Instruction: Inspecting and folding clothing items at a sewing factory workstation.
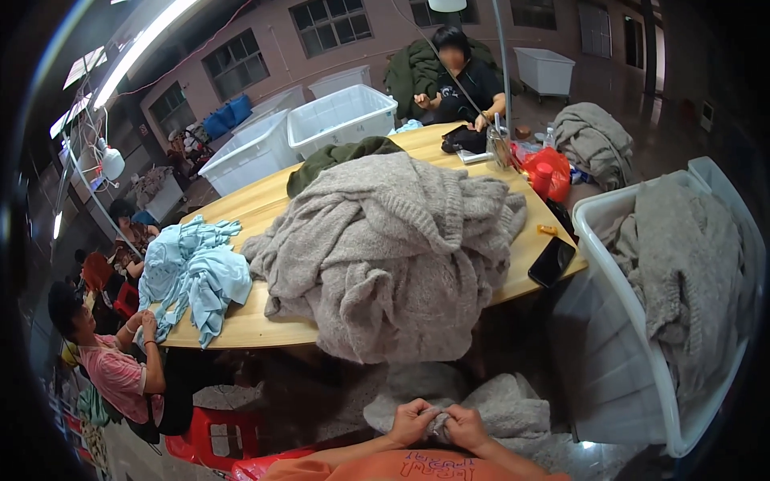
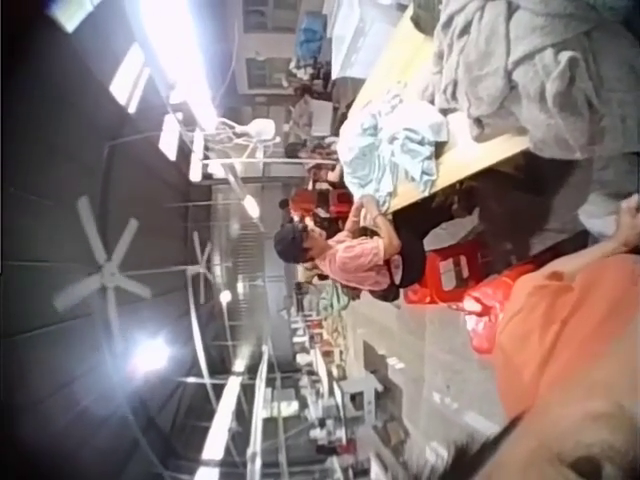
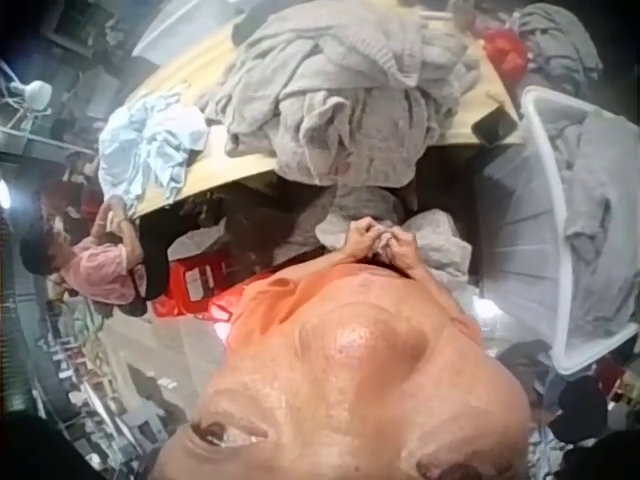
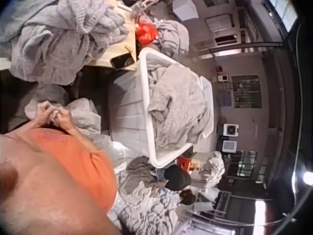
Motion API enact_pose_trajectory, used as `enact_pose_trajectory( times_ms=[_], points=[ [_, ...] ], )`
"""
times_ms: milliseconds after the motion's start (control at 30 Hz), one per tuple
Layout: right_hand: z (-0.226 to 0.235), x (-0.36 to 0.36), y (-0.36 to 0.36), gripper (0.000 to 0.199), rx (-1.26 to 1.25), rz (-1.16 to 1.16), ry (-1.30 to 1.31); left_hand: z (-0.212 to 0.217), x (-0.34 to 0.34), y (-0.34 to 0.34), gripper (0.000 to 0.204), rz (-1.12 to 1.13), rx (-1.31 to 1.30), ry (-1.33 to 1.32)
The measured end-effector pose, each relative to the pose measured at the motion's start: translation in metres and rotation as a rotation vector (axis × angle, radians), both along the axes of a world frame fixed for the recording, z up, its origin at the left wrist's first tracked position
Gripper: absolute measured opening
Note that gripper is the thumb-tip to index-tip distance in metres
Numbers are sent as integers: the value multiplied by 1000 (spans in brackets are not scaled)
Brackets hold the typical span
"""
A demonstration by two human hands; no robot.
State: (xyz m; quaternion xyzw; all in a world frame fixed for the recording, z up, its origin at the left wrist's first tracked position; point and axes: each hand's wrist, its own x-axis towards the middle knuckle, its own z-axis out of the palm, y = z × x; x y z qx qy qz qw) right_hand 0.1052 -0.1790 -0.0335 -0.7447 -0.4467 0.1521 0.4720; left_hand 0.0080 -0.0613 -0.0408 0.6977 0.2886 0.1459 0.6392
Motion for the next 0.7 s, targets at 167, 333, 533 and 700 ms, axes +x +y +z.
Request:
enact_pose_trajectory(
  times_ms=[167, 333, 533, 700],
  points=[
    [-15, 10, 0, 14, 55, 170, 798, 7, 1, -3, 12, 11, 46, -115],
    [-12, 10, -5, 18, 56, 214, 657, 15, 3, -3, 11, -3, 61, -121],
    [9, -2, 0, 14, 69, -20, 692, 30, 10, 0, 9, -24, 429, -233],
    [24, -9, -1, 10, 48, -143, 282, 34, 15, -5, 8, 13, 554, -328]
  ],
)
